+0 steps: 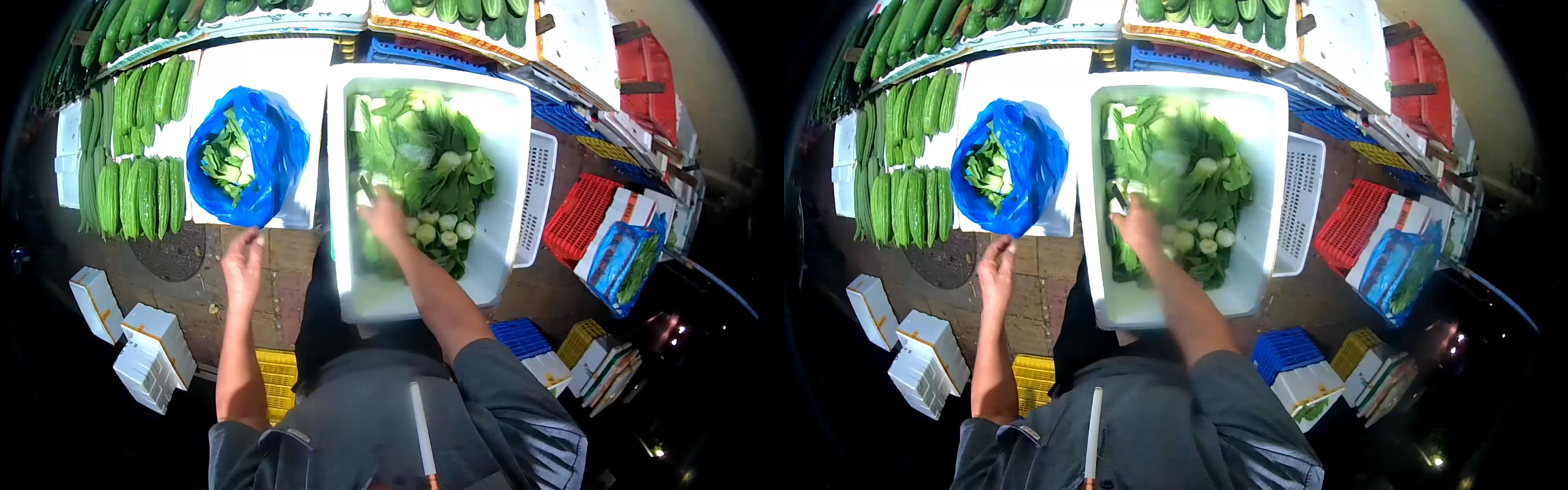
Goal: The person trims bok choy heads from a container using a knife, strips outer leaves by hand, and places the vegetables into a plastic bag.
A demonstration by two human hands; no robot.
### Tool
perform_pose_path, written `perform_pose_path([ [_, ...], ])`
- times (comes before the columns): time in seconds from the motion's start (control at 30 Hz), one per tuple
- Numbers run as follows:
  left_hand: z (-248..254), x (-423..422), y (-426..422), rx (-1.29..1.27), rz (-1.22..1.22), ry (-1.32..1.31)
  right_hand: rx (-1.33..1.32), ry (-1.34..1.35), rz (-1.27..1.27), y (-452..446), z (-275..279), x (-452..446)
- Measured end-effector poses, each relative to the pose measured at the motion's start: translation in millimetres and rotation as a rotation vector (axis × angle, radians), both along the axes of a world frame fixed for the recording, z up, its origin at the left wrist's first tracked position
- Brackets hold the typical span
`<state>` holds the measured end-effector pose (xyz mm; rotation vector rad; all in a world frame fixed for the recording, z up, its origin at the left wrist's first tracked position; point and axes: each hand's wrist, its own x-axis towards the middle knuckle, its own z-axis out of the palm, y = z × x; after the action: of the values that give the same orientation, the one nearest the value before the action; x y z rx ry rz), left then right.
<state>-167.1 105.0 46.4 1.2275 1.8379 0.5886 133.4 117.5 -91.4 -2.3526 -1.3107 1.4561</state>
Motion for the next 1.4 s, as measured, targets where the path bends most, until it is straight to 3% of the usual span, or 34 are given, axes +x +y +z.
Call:
perform_pose_path([
  [0.1,-1,33,-42,-0.006,0.013,-0.230,0.150,0.070,-0.047,-18,-3,6],
  [0.23,16,98,-57,-0.044,-0.190,-0.233,0.359,0.083,-0.042,-55,6,31],
  [0.27,14,111,-60,-0.046,-0.225,-0.243,0.244,0.156,-0.124,-60,10,35],
  [0.4,28,155,-44,0.032,-0.379,-0.140,0.435,0.402,-0.277,-70,79,47],
  [0.5,28,180,-30,0.302,-0.685,0.108,0.470,0.647,-0.238,-77,116,79],
  [0.63,45,215,-17,0.166,-0.828,-0.131,0.457,0.842,-0.352,-86,205,97],
  [0.77,79,238,-24,-0.132,-0.503,-0.830,0.556,0.553,-0.077,-104,256,140],
  [0.83,90,243,-27,-0.192,-0.454,-0.956,0.316,0.605,-0.183,-115,279,166],
  [0.87,96,246,-28,-0.221,-0.426,-1.020,0.323,0.504,-0.107,-121,283,179],
  [0.93,110,255,-32,-0.188,-0.478,-0.960,0.594,0.341,0.134,-130,285,198],
  [1.07,130,275,-45,-0.222,-0.552,-0.969,0.270,0.386,0.303,-125,365,213],
  [1.3,169,295,-55,-0.240,-0.685,-0.861,0.238,0.414,0.376,-133,388,224],
  [1.4,171,298,-59,-0.255,-0.707,-0.884,0.367,0.533,0.375,-141,357,234],
])
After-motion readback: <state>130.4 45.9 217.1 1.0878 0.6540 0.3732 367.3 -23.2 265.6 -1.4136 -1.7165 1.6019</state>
